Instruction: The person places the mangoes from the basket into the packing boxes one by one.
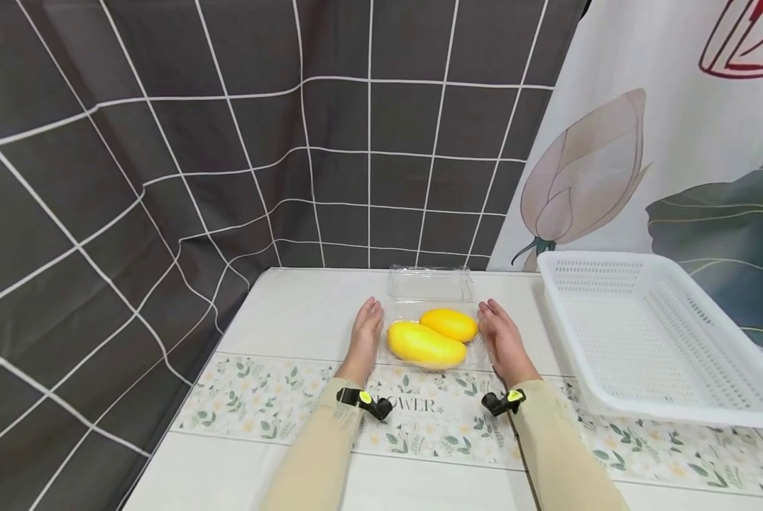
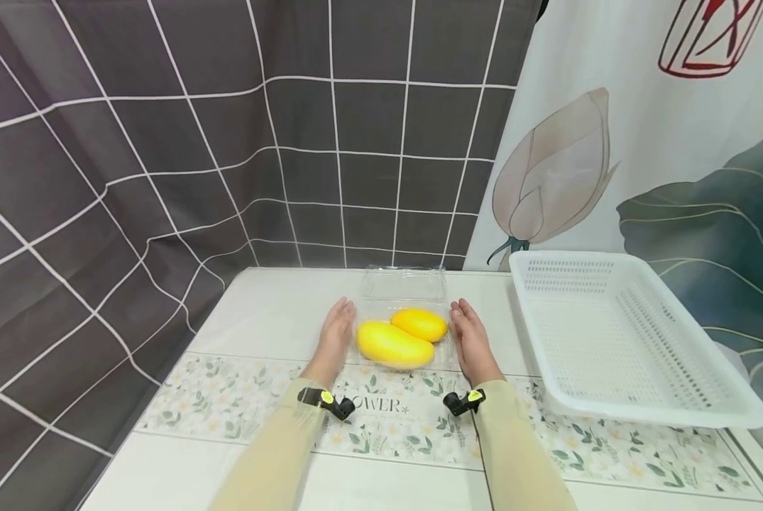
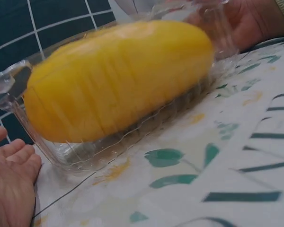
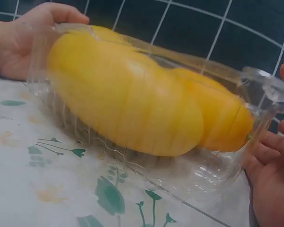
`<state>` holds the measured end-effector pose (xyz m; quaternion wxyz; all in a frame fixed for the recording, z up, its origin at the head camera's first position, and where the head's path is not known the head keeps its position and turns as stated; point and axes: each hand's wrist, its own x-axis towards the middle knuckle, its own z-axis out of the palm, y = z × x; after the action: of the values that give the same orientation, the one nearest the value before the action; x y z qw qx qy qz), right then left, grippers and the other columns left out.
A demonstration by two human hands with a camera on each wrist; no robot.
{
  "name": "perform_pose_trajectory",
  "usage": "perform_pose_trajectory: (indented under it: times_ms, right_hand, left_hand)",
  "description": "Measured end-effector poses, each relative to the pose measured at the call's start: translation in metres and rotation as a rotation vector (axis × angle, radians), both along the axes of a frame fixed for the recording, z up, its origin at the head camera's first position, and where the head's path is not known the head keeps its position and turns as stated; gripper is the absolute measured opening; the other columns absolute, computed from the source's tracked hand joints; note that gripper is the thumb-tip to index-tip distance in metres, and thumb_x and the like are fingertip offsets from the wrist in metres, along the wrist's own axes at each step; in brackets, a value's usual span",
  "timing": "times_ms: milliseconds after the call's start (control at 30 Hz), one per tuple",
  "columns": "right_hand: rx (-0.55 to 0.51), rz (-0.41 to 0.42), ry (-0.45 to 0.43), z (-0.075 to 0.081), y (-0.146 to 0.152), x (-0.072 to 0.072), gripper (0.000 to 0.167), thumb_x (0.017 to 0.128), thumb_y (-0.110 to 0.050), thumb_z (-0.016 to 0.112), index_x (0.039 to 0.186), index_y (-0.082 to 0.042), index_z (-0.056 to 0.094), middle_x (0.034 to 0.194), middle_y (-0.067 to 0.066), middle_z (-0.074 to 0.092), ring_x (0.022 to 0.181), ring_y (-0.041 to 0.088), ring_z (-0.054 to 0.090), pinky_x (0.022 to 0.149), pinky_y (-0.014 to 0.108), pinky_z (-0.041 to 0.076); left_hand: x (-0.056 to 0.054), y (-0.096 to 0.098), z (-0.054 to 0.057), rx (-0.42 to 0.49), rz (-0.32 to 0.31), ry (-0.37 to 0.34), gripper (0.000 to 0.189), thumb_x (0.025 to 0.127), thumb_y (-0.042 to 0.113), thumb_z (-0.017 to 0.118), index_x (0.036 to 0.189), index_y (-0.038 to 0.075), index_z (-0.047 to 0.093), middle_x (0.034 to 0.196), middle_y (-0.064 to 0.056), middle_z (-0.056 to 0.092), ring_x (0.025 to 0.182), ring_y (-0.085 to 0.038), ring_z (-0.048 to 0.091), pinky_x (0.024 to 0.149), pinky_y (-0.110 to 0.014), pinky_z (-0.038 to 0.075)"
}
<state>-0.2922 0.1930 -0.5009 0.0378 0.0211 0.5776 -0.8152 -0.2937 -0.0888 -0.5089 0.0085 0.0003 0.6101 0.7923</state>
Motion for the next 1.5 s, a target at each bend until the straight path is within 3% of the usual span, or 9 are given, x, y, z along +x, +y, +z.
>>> perform_pose_trajectory:
  times_ms: [100,300,533,900,1100,1233,1367,1500]
  right_hand:
    - [-0.033,0.04,0.002,-0.002,-0.001,-0.006,0.065,0.111,-0.021,0.038,0.163,-0.008,0.002,0.17,0.008,0.008,0.156,0.019,0.01,0.125,0.031,0.012]
    - [-0.067,0.072,-0.014,-0.002,-0.003,-0.021,0.067,0.111,-0.022,0.041,0.163,-0.009,0.0,0.171,0.007,0.007,0.156,0.019,0.011,0.124,0.029,0.014]
    - [-0.095,0.07,-0.035,0.002,-0.007,-0.033,0.063,0.11,-0.01,0.033,0.162,-0.004,-0.003,0.17,0.011,0.002,0.156,0.021,0.008,0.125,0.03,0.014]
    - [-0.105,0.088,-0.053,0.002,-0.007,-0.034,0.062,0.109,-0.006,0.037,0.163,-0.005,0.006,0.171,0.008,0.004,0.156,0.019,0.009,0.125,0.03,0.014]
    - [-0.184,0.109,-0.035,-0.001,-0.005,-0.03,0.062,0.109,-0.003,0.035,0.163,-0.005,0.004,0.171,0.007,0.001,0.156,0.017,0.005,0.125,0.029,0.012]
    - [-0.232,0.097,-0.039,-0.004,-0.004,-0.031,0.062,0.108,0.0,0.037,0.162,-0.004,0.008,0.167,0.01,0.014,0.151,0.016,0.02,0.123,0.025,0.021]
    - [-0.248,0.085,-0.016,-0.004,-0.004,-0.032,0.057,0.107,0.001,0.039,0.16,-0.003,0.018,0.149,0.01,0.034,0.13,0.014,0.038,0.118,0.024,0.031]
    - [-0.266,0.091,-0.01,-0.003,-0.001,-0.034,0.053,0.107,0.002,0.039,0.157,-0.007,0.023,0.158,0.009,0.029,0.135,0.013,0.038,0.121,0.025,0.027]
  left_hand:
    - [-0.007,0.001,-0.002,0.023,0.016,0.006,0.062,0.106,0.025,0.046,0.161,0.008,0.022,0.165,-0.013,0.026,0.152,-0.027,0.026,0.125,-0.036,0.02]
    - [-0.017,0.004,0.001,-0.042,-0.034,-0.016,0.062,0.107,0.027,0.044,0.161,0.006,0.022,0.165,-0.014,0.027,0.153,-0.028,0.023,0.127,-0.04,0.014]
    - [-0.024,0.006,0.004,0.028,-0.075,-0.088,0.063,0.107,0.029,0.042,0.16,0.003,0.02,0.164,-0.017,0.027,0.153,-0.03,0.023,0.127,-0.042,0.01]
    - [-0.017,0.011,0.006,-0.035,-0.089,-0.052,0.057,0.107,0.026,0.044,0.16,0.011,0.028,0.167,-0.005,0.025,0.154,-0.029,0.018,0.126,-0.051,0.004]
    - [-0.014,0.012,0.003,-0.041,-0.064,-0.049,0.057,0.105,0.018,0.044,0.16,0.014,0.03,0.167,-0.004,0.025,0.153,-0.026,0.023,0.127,-0.049,0.005]
    - [-0.013,0.012,0.002,-0.051,-0.063,-0.044,0.058,0.104,0.012,0.042,0.16,0.016,0.029,0.167,-0.002,0.024,0.152,-0.024,0.025,0.127,-0.045,0.008]
    - [-0.013,0.012,0.004,-0.069,-0.077,0.0,0.059,0.105,0.01,0.04,0.161,0.017,0.026,0.168,0.0,0.021,0.153,-0.023,0.024,0.127,-0.042,0.012]
    - [-0.016,0.013,0.005,-0.068,-0.087,0.028,0.059,0.105,0.009,0.038,0.162,0.017,0.024,0.168,0.0,0.02,0.153,-0.023,0.023,0.126,-0.041,0.015]
